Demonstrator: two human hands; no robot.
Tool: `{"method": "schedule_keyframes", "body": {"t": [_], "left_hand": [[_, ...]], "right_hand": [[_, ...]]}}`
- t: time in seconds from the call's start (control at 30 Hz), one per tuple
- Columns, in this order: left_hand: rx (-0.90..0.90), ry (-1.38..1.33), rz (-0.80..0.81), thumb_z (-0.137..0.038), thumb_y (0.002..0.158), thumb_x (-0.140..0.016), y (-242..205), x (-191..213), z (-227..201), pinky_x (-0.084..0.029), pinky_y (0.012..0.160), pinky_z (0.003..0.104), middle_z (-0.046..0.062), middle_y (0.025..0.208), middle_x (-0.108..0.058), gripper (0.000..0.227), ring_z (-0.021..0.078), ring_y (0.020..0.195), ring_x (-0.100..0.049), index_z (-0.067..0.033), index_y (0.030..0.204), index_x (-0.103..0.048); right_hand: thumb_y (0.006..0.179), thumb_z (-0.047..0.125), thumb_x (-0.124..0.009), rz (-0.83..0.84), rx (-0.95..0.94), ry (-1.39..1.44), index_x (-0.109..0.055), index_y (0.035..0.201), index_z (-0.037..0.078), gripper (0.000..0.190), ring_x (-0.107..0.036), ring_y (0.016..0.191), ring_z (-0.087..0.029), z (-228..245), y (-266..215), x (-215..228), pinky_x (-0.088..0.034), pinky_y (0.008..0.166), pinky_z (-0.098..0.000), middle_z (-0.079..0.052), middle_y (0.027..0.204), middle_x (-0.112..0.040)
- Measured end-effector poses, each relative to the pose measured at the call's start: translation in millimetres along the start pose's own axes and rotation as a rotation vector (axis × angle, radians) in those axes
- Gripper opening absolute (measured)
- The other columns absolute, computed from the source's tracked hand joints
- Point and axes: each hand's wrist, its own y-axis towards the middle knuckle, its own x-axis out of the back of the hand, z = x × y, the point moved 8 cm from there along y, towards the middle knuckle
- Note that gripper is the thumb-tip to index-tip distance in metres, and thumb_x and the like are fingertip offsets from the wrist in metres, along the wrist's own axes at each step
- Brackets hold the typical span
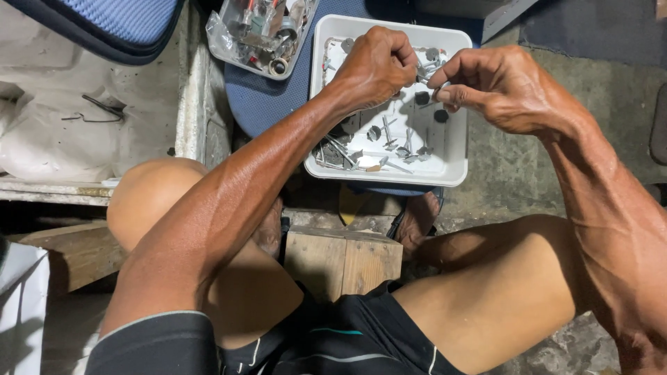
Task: The person sits on a low stool and sorts small metal fasteners, including screws and washers, from a white tray. They pick up individual pieces, separate them, and place them back into the tray.
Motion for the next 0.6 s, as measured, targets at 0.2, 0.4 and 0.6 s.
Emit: {"method": "schedule_keyframes", "body": {"t": [0.2, 0.4, 0.6], "left_hand": [[-0.140, 0.079, -0.139, 0.001, 0.074, -0.064, -2.9, 8.5, -14.9, -0.060, 0.053, 0.025, -0.006, 0.062, -0.068, 0.020, 0.0074, 0.059, -0.065, -0.0163, 0.065, -0.065], [-0.350, 0.160, -0.150, 0.002, 0.081, -0.061, -14.2, 3.2, -31.8, -0.046, 0.047, 0.031, -0.001, 0.063, -0.060, 0.015, 0.0125, 0.055, -0.055, -0.0116, 0.075, -0.059], [-0.463, 0.108, -0.021, 0.001, 0.089, -0.058, -22.2, -15.5, -38.4, -0.051, 0.047, 0.025, 0.001, 0.066, -0.060, 0.013, 0.0121, 0.054, -0.057, -0.0091, 0.082, -0.059]], "right_hand": [[0.103, 0.006, -0.072, -0.052, 0.055, 0.042, -0.065, 0.114, 0.002, 0.014, -0.072, 0.082, -0.017, 2.2, 1.2, 1.0, -0.061, 0.081, -0.0284, -0.009, 0.089, -0.071], [0.103, 0.002, -0.069, -0.120, 0.142, -0.056, -0.048, 0.143, -0.003, 0.045, -0.072, 0.089, -0.023, 12.2, 3.3, -1.7, -0.061, 0.085, -0.0354, -0.012, 0.099, -0.067], [0.116, 0.019, -0.068, -0.140, 0.216, -0.407, -0.059, 0.102, 0.005, 0.021, -0.057, 0.073, -0.020, -9.2, 9.0, -4.9, -0.051, 0.067, -0.0366, -0.007, 0.087, -0.061]]}}
